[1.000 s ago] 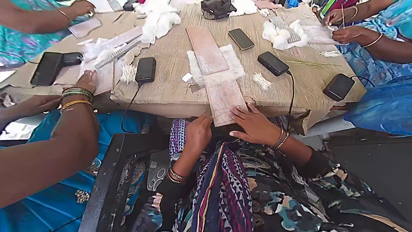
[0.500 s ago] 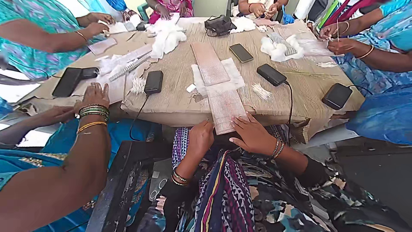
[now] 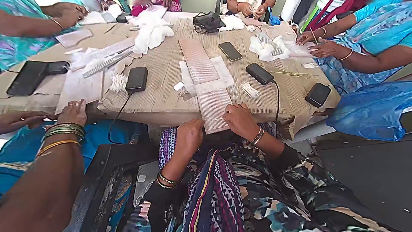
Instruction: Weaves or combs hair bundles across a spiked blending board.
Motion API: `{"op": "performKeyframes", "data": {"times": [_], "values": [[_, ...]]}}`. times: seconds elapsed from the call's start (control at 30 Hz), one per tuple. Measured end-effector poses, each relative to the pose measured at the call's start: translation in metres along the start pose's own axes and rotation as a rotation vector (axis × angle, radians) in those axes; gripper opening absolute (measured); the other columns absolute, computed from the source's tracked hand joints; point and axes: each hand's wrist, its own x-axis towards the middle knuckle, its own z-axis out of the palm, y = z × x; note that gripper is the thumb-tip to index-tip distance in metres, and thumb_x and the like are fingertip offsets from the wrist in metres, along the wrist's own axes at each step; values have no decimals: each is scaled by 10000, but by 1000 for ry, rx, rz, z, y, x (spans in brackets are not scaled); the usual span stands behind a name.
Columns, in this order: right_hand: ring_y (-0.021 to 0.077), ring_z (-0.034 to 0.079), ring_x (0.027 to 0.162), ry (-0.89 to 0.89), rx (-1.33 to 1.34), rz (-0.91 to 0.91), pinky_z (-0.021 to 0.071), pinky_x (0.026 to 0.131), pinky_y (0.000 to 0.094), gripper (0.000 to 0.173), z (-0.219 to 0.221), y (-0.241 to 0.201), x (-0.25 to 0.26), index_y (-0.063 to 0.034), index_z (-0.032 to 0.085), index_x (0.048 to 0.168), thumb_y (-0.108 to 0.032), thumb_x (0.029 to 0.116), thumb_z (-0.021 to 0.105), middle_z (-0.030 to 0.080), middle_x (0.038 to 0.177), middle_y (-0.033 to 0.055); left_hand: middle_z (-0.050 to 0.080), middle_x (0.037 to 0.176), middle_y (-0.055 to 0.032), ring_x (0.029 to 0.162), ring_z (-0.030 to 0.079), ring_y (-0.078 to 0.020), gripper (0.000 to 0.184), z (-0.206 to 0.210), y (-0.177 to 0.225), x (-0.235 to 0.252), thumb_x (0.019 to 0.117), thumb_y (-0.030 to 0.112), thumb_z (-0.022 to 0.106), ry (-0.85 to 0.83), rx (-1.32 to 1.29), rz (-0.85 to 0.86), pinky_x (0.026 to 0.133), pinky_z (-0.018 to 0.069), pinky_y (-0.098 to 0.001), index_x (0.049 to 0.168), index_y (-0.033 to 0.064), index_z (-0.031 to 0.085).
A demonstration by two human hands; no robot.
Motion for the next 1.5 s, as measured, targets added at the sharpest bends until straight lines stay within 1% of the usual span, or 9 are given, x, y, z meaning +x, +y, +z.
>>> {"op": "performKeyframes", "data": {"times": [0.2,0.4,0.67,0.87,1.07,1.13,1.23,1.37,1.5], "values": [[429,672,972,41,-42,401,462,869,647,124,-33,81,10,-9,775,967,-63,945,666,708,995,227,736,881,-214,797,734,-419,176,-9,-29,-3,976,36,597,22,-1,-157,663,554,-619,953,-20,762],[486,649,990,-74,-89,552,445,833,693,168,-38,112,27,28,744,961,-128,960,682,687,1014,282,746,934,-206,858,736,-398,191,-12,-38,-14,988,57,592,-3,-94,-227,741,557,-614,1006,-13,768],[412,630,1001,-37,-66,127,466,807,593,344,12,60,71,-32,730,1185,-203,890,771,658,1131,206,754,993,-192,926,733,-376,204,-10,-41,-22,1011,90,592,-90,-155,-332,834,554,-602,1055,3,772],[386,654,991,-165,-94,126,468,845,550,156,43,54,107,-11,746,1012,-77,965,612,690,1003,198,757,1012,-187,953,735,-365,214,-15,-37,-27,1013,92,583,-101,-166,-359,864,554,-585,1064,0,769],[391,685,870,-117,148,53,495,775,587,97,24,35,48,24,739,914,-19,918,652,693,886,202,754,1025,-199,977,730,-380,217,-13,-44,-29,1015,74,573,-91,-205,-386,884,545,-593,1072,-12,764],[313,669,789,-93,346,88,505,730,506,81,13,32,24,27,741,897,-12,895,670,686,851,173,748,996,-199,940,730,-371,215,-9,-44,-28,1021,62,558,-90,-245,-412,870,550,-591,1078,-25,747],[70,553,751,-88,809,318,472,688,236,65,-5,35,7,12,692,943,-23,945,637,629,888,51,717,915,-166,822,700,-287,222,-6,-36,-22,1040,31,500,-75,-384,-449,798,565,-503,1105,-39,701],[-20,550,645,-255,1330,489,473,625,158,170,-22,46,13,-109,657,870,-26,967,546,634,751,-80,563,791,-19,662,495,-60,232,-8,-14,-3,1033,61,468,-35,-710,-447,639,435,-255,1161,-3,649],[-20,523,583,-420,1359,419,441,573,152,204,-24,36,33,-110,634,798,1,957,570,602,679,-91,623,856,-25,671,530,-60,295,-26,16,28,1041,178,580,-139,-838,-362,637,450,-249,1293,31,620]]}}
